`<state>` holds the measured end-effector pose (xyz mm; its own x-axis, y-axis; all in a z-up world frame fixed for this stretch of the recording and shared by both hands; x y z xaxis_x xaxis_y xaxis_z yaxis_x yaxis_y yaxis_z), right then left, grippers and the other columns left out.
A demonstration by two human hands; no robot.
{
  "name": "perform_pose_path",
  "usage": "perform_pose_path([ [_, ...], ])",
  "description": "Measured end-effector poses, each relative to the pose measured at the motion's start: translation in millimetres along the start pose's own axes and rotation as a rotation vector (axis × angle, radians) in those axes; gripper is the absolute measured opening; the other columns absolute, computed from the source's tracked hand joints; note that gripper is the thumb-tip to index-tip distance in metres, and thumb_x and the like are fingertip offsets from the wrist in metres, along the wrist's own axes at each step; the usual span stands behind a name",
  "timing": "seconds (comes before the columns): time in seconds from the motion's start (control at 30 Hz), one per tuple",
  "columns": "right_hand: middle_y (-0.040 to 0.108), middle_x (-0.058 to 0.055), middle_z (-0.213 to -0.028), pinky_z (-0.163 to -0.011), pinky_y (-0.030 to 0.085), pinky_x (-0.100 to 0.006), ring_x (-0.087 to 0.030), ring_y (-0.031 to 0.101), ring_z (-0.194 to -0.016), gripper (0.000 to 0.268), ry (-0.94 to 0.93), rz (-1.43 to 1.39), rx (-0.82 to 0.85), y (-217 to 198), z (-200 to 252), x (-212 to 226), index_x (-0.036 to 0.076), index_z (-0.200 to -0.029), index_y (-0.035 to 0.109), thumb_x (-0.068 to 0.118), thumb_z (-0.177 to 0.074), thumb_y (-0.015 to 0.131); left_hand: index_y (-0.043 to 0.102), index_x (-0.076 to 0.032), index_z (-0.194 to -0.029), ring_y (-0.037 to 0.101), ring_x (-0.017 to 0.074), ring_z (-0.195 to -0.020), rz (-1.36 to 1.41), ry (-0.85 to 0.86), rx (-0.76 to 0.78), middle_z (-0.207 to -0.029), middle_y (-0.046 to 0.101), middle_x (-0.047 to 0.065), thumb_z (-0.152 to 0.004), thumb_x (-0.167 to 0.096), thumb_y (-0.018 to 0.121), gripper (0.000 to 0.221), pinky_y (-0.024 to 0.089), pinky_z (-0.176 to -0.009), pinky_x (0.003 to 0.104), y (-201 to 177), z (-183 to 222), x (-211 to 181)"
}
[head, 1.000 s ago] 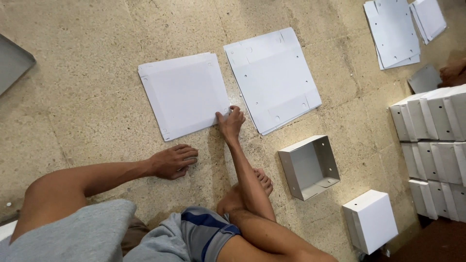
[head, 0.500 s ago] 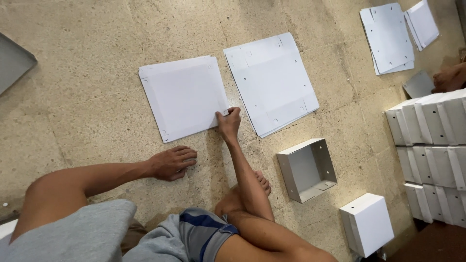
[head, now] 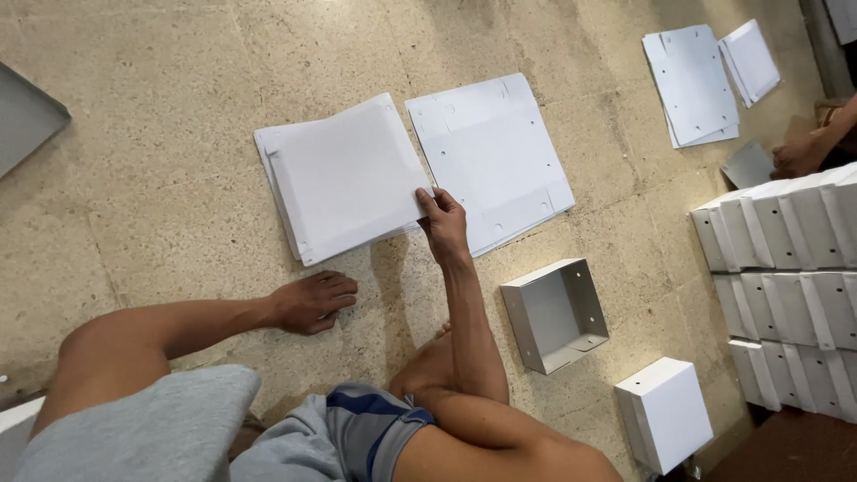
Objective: Assembling cardboard boxes by folding flat sheets and tucking in flaps while sitting on the floor.
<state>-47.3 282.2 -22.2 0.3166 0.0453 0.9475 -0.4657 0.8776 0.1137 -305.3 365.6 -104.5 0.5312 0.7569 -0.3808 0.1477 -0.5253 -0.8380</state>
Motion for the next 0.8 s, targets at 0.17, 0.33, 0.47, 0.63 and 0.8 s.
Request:
perform_pose_path([
  [0.17, 0.064, -0.013, -0.097, -0.093, 0.057, -0.049, -0.022, 0.062, -0.096, 0.032, -0.046, -0.001, -0.076, -27, 49, 48, 0.001, -0.113, 0.07, 0.019, -0.089, 0.081, 0.055, -0.006, -0.124, 0.049, 0.0321, -0.13, 0.063, -0.047, 0.097, -0.127, 0.055, 0.014, -0.093, -0.017, 0.047, 0.034, 0.035, -0.112, 0.051, -8, -2, -5],
  [0.33, 0.062, -0.01, -0.094, -0.098, 0.054, -0.047, -0.023, 0.064, -0.097, 0.022, -0.098, -0.18, -0.259, -112, 125, 75, 0.003, -0.105, 0.067, 0.014, -0.09, 0.078, 0.055, -0.008, -0.124, 0.048, 0.0315, -0.131, 0.021, -0.1, 0.07, -0.128, 0.054, 0.013, -0.091, -0.019, 0.048, 0.035, 0.034, -0.112, 0.05, 3, 1, -15],
  [0.47, 0.067, -0.012, -0.094, -0.099, 0.055, -0.051, -0.028, 0.069, -0.097, 0.018, -0.233, -0.228, -0.452, -196, 203, 92, 0.004, -0.104, 0.065, 0.012, -0.091, 0.075, 0.054, -0.009, -0.123, 0.047, 0.0308, -0.131, -0.023, -0.134, 0.054, -0.129, 0.053, 0.012, -0.089, -0.02, 0.049, 0.036, 0.034, -0.112, 0.049, 9, 10, -21],
  [0.63, 0.071, -0.007, -0.095, -0.099, 0.056, -0.045, -0.024, 0.071, -0.098, 0.009, -0.323, -0.26, -0.699, -301, 310, 81, 0.013, -0.098, 0.062, 0.015, -0.096, 0.071, 0.053, -0.011, -0.123, 0.045, 0.0301, -0.132, -0.074, -0.144, 0.049, -0.13, 0.051, 0.01, -0.087, -0.022, 0.05, 0.038, 0.033, -0.112, 0.047, 21, 10, -23],
  [0.8, 0.072, -0.006, -0.097, -0.098, 0.057, -0.045, -0.022, 0.072, -0.1, 0.009, -0.389, -0.337, -0.896, -394, 412, 24, 0.016, -0.097, 0.061, 0.02, -0.099, 0.07, 0.052, -0.012, -0.123, 0.044, 0.0293, -0.132, -0.124, -0.135, 0.068, -0.132, 0.05, 0.009, -0.085, -0.024, 0.051, 0.039, 0.033, -0.112, 0.045, 29, 11, -15],
])
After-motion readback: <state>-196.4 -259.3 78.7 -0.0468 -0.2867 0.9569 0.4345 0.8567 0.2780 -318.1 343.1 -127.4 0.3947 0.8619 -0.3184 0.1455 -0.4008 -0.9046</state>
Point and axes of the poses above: each hand's wrist, its own z-axis away from the middle knuckle, its own y-axis out of the palm, x = y × z, the point moved 5 cm from there along -z, towards the middle knuckle
